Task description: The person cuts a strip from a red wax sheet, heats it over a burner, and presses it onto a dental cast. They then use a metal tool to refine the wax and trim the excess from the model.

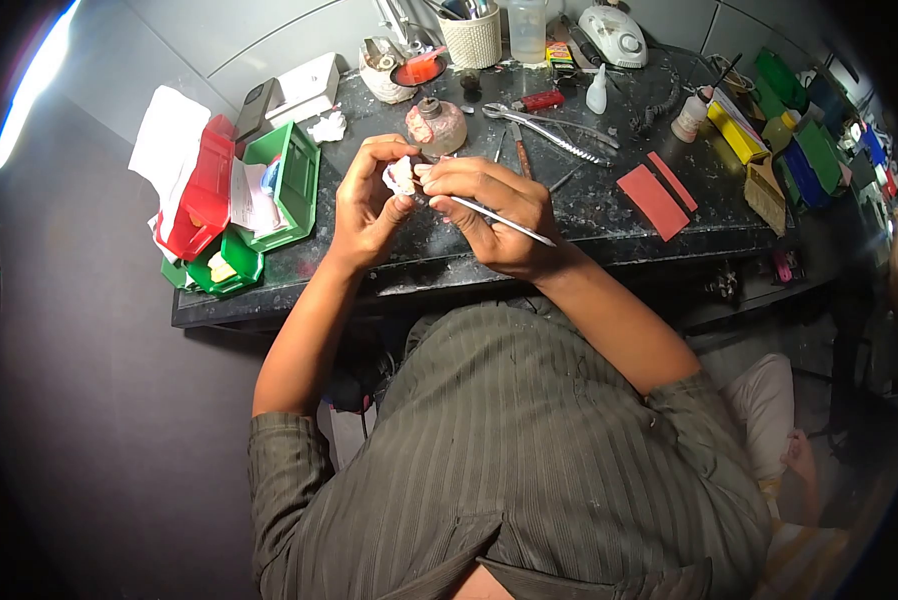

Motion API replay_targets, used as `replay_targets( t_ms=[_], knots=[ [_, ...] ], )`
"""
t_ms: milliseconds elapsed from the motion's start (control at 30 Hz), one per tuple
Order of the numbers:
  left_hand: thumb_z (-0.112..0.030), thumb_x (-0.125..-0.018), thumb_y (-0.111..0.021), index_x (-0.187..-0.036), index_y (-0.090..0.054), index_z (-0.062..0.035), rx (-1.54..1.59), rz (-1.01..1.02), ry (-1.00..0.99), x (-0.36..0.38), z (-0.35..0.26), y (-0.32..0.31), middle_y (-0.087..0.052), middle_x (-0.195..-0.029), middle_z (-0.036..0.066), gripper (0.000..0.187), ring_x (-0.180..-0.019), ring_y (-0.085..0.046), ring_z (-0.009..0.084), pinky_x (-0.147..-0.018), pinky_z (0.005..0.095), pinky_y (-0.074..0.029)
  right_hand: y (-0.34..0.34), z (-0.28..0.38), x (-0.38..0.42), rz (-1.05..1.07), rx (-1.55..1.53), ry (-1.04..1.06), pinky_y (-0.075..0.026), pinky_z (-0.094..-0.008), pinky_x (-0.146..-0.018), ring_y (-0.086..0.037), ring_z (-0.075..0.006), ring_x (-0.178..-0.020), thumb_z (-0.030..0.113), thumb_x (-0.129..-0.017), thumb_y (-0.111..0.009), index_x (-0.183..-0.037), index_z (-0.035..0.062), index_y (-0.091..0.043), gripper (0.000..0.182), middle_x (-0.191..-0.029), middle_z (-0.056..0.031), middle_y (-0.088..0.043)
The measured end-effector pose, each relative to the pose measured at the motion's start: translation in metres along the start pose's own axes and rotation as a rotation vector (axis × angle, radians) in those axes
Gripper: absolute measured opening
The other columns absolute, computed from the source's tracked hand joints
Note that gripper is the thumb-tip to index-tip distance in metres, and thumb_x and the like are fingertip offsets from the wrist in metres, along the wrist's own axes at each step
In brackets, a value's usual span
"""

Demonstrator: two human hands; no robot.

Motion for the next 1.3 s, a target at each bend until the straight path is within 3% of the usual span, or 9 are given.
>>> replay_targets(
  t_ms=[100, 333, 400, 633, 733, 833, 967, 1067, 1300],
  knots=[
    [-0.019, -0.091, -0.076, -0.124, -0.054, 0.0021, -0.003, 0.028, -0.022, 0.0, 0.0, 0.0, -0.048, -0.12, 0.011, 0.045, -0.11, -0.055, 0.0182, -0.095, 0.0324, -0.046, -0.001, 0.0, -0.001, 0.006, -0.002, 0.001, -0.058, -0.0361, -0.085, -0.073, -0.0311, -0.099, 0.006, -0.091, -0.072, -0.101, -0.0014, -0.068, 0.013, -0.099, -0.015, -0.073],
    [-0.025, -0.093, -0.074, -0.125, -0.053, 0.0017, -0.016, 0.036, -0.022, 0.001, 0.002, 0.001, -0.048, -0.121, 0.01, 0.046, -0.109, -0.054, 0.0175, -0.095, 0.0318, -0.045, -0.002, -0.001, -0.001, 0.019, 0.011, -0.008, -0.058, -0.036, -0.085, -0.073, -0.0311, -0.099, 0.005, -0.091, -0.071, -0.101, -0.0019, -0.068, 0.012, -0.1, -0.0153, -0.073],
    [-0.043, -0.093, -0.072, -0.125, -0.053, 0.0031, 0.003, 0.014, 0.048, 0.002, 0.003, 0.0, -0.051, -0.12, 0.011, 0.059, -0.113, -0.052, 0.0189, -0.099, 0.0322, -0.042, -0.002, 0.0, -0.002, 0.008, 0.014, 0.008, -0.058, -0.0358, -0.085, -0.073, -0.0308, -0.098, 0.005, -0.091, -0.071, -0.101, -0.002, -0.068, 0.012, -0.099, -0.0152, -0.073],
    [-0.031, -0.094, -0.073, -0.12, -0.051, 0.0005, 0.309, 0.006, 0.177, 0.0, 0.009, -0.005, -0.056, -0.117, 0.012, 0.046, -0.104, -0.059, 0.0182, -0.093, 0.0331, -0.048, 0.008, -0.004, 0.0, -0.16, 0.078, 0.002, -0.058, -0.0339, -0.083, -0.073, -0.028, -0.097, 0.004, -0.093, -0.069, -0.101, -0.0027, -0.068, 0.01, -0.101, -0.0161, -0.072],
    [-0.007, -0.078, -0.087, -0.103, -0.046, -0.0041, -0.07, -0.108, 0.088, 0.0, 0.01, 0.004, -0.064, -0.11, 0.012, 0.048, -0.096, -0.063, 0.0167, -0.082, 0.0303, -0.052, 0.009, -0.013, 0.005, -0.225, -0.017, -0.082, -0.058, -0.0325, -0.084, -0.073, -0.0265, -0.097, 0.008, -0.099, -0.064, -0.106, -0.0025, -0.065, 0.013, -0.105, -0.0185, -0.072],
    [-0.009, -0.077, -0.088, -0.101, -0.044, -0.0035, -0.545, -0.055, -0.053, -0.002, -0.009, -0.001, -0.067, -0.098, 0.012, 0.051, -0.083, -0.064, 0.0152, -0.074, 0.0285, -0.053, 0.006, -0.026, 0.012, -0.277, -0.16, -0.178, -0.058, -0.0324, -0.084, -0.073, -0.0255, -0.095, 0.014, -0.103, -0.06, -0.111, -0.0022, -0.063, 0.018, -0.111, -0.0205, -0.071],
    [-0.012, -0.069, -0.092, -0.098, -0.047, -0.0026, -0.644, -0.177, -0.148, 0.004, -0.002, 0.006, -0.064, -0.085, 0.01, 0.054, -0.069, -0.059, 0.0251, -0.065, 0.0334, -0.05, 0.002, -0.01, 0.003, -0.135, -0.012, -0.051, -0.059, -0.0338, -0.085, -0.072, -0.0276, -0.097, 0.01, -0.098, -0.065, -0.109, -0.0019, -0.065, 0.016, -0.111, -0.0192, -0.071],
    [-0.006, -0.072, -0.088, -0.096, -0.039, -0.0044, -0.689, -0.17, -0.175, 0.007, -0.004, 0.007, -0.066, -0.086, 0.013, 0.055, -0.071, -0.061, 0.017, -0.066, 0.0269, -0.05, -0.007, 0.004, 0.001, 0.008, 0.111, 0.061, -0.058, -0.038, -0.091, -0.071, -0.0315, -0.1, 0.003, -0.085, -0.076, -0.105, -0.0014, -0.069, 0.021, -0.108, -0.0142, -0.071],
    [-0.002, -0.069, -0.086, -0.094, -0.043, -0.0036, -0.601, -0.224, -0.212, 0.007, -0.004, 0.007, -0.062, -0.08, 0.01, 0.05, -0.063, -0.057, 0.0233, -0.057, 0.0321, -0.048, -0.011, 0.011, 0.001, 0.067, 0.157, 0.158, -0.057, -0.0425, -0.095, -0.071, -0.0304, -0.101, 0.0, -0.081, -0.079, -0.105, -0.0005, -0.071, 0.026, -0.106, -0.0144, -0.071]
  ],
)
Point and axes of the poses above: each hand's wrist, its own x-axis away from the middle knuckle, its own y-axis out of the back of the hand, z = x × y, the point moved 6 cm from there along -x, towards the middle knuckle
